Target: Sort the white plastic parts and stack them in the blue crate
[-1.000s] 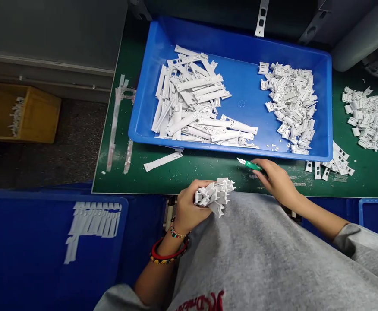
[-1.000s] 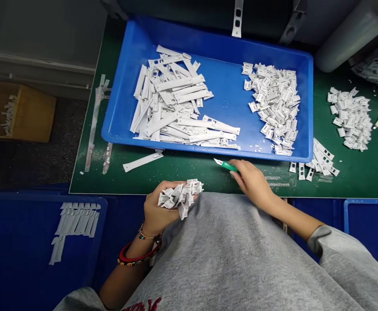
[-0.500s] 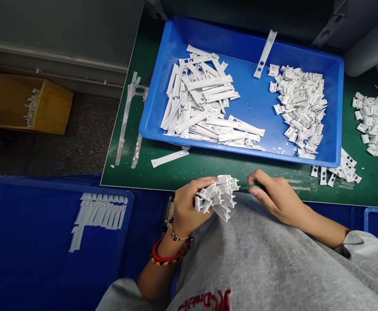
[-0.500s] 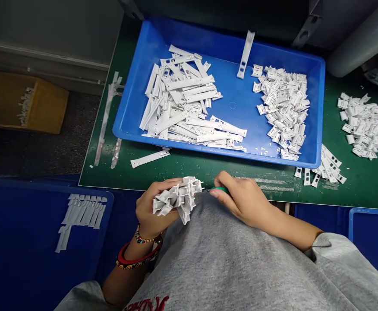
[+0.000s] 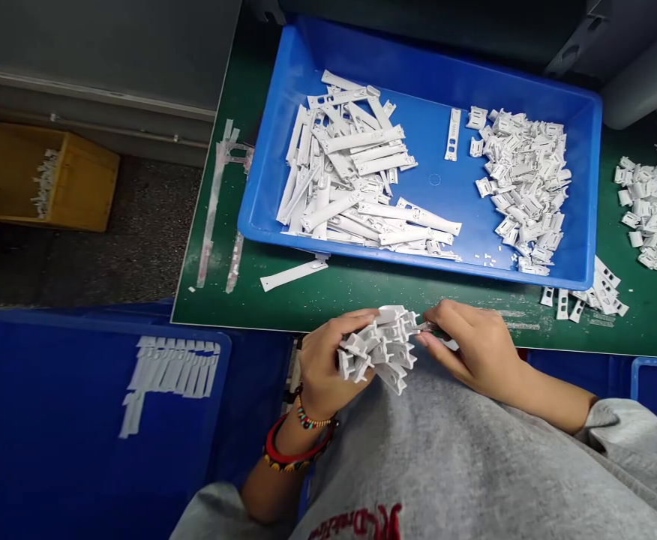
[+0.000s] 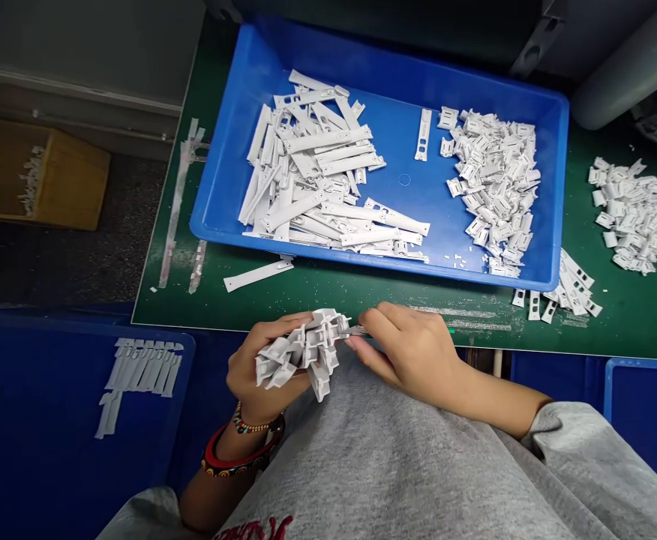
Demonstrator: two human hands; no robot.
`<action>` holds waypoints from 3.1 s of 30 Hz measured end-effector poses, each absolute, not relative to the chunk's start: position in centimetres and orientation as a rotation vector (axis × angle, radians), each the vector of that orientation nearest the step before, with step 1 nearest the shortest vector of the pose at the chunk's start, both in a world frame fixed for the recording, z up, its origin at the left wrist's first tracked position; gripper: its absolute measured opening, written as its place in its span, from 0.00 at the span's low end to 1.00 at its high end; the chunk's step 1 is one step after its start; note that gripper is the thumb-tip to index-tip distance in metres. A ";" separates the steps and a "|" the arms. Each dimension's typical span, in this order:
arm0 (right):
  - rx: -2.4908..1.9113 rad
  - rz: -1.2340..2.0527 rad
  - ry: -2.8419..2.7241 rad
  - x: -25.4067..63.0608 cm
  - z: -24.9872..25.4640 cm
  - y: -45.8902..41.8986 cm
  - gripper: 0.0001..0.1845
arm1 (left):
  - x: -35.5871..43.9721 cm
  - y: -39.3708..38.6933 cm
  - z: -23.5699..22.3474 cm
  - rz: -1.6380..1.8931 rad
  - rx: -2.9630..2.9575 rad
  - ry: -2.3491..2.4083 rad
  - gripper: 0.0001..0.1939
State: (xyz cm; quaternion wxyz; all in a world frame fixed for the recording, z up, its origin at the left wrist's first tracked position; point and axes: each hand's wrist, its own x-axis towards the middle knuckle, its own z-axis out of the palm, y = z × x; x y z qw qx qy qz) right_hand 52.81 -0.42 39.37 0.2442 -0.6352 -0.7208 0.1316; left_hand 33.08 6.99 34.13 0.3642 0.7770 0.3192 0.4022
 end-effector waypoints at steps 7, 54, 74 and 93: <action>-1.739 0.319 -1.931 52.3 39.6 0.0 0.16 | 33.1 6.0 33.6 1.098 1.965 0.911 0.21; -1.807 0.115 -1.875 54.0 35.7 1.3 0.14 | 34.1 5.1 35.1 0.949 1.714 0.985 0.17; -1.632 0.789 -1.450 52.9 33.9 3.0 0.10 | 32.5 7.6 30.4 1.042 0.642 1.406 0.16; -2.082 0.690 -2.404 47.6 27.6 9.2 0.23 | 32.0 6.2 28.9 1.014 0.491 1.412 0.27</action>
